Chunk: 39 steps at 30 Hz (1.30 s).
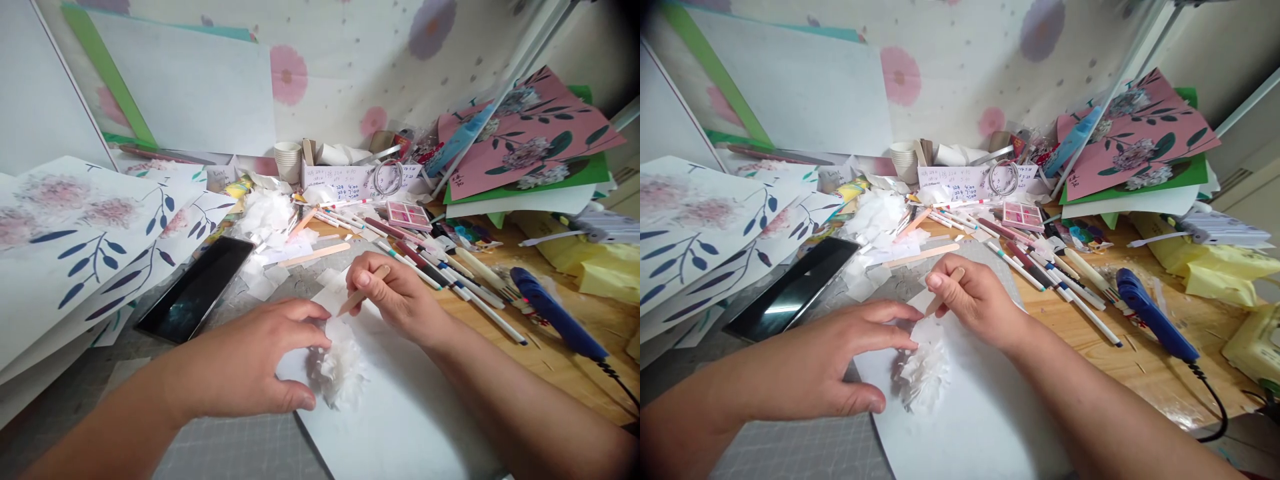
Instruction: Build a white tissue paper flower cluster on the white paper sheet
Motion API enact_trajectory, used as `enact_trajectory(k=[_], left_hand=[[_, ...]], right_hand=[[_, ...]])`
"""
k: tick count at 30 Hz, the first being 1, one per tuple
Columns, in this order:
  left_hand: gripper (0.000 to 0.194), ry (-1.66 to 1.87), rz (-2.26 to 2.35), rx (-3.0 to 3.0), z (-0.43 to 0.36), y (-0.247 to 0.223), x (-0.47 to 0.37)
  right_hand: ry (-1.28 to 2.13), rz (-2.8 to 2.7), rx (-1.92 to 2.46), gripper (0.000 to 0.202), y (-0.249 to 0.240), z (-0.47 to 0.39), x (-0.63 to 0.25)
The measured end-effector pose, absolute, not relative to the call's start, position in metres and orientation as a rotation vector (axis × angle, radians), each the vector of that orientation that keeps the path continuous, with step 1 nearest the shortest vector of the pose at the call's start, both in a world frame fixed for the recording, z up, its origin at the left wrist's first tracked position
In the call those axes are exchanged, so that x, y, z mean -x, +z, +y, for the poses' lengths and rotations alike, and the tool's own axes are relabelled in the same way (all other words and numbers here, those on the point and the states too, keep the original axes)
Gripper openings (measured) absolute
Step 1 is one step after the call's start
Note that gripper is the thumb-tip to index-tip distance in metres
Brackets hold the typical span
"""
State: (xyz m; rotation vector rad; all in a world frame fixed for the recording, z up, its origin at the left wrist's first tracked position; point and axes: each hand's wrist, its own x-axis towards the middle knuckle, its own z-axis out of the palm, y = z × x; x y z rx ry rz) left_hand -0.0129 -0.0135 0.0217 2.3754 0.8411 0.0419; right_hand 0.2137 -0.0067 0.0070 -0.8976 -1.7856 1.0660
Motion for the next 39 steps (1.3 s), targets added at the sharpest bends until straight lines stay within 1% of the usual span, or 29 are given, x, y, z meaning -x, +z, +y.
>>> enact_trajectory(k=[4, 16, 22, 28, 34, 39], left_hand=[[0.045, 0.037, 0.846, -2.377, -0.014, 0.021, 0.014], [0.047, 0.005, 0.875, -2.352, -0.014, 0.024, 0.011], [0.047, 0.024, 0.864, -2.359, -0.014, 0.023, 0.011], [0.046, 0.031, 0.844, -2.373, -0.014, 0.022, 0.013], [0.041, 0.042, 0.852, -2.335, -0.014, 0.025, 0.011], [0.053, 0.045, 0.907, -2.299, -0.014, 0.022, 0.012]], right_hand=[[1.103, -1.851, 0.947, 0.044, 0.006, -0.007, -0.212], [1.075, -2.059, 0.953, 0.04, 0.001, -0.006, -0.209], [0.989, -2.171, 0.946, 0.042, 0.0, -0.009, -0.209], [0.966, -2.128, 0.939, 0.04, -0.003, -0.008, -0.213], [0.881, -2.264, 0.947, 0.04, -0.003, -0.013, -0.209], [0.782, -2.318, 0.854, 0.034, -0.005, -0.016, -0.205]])
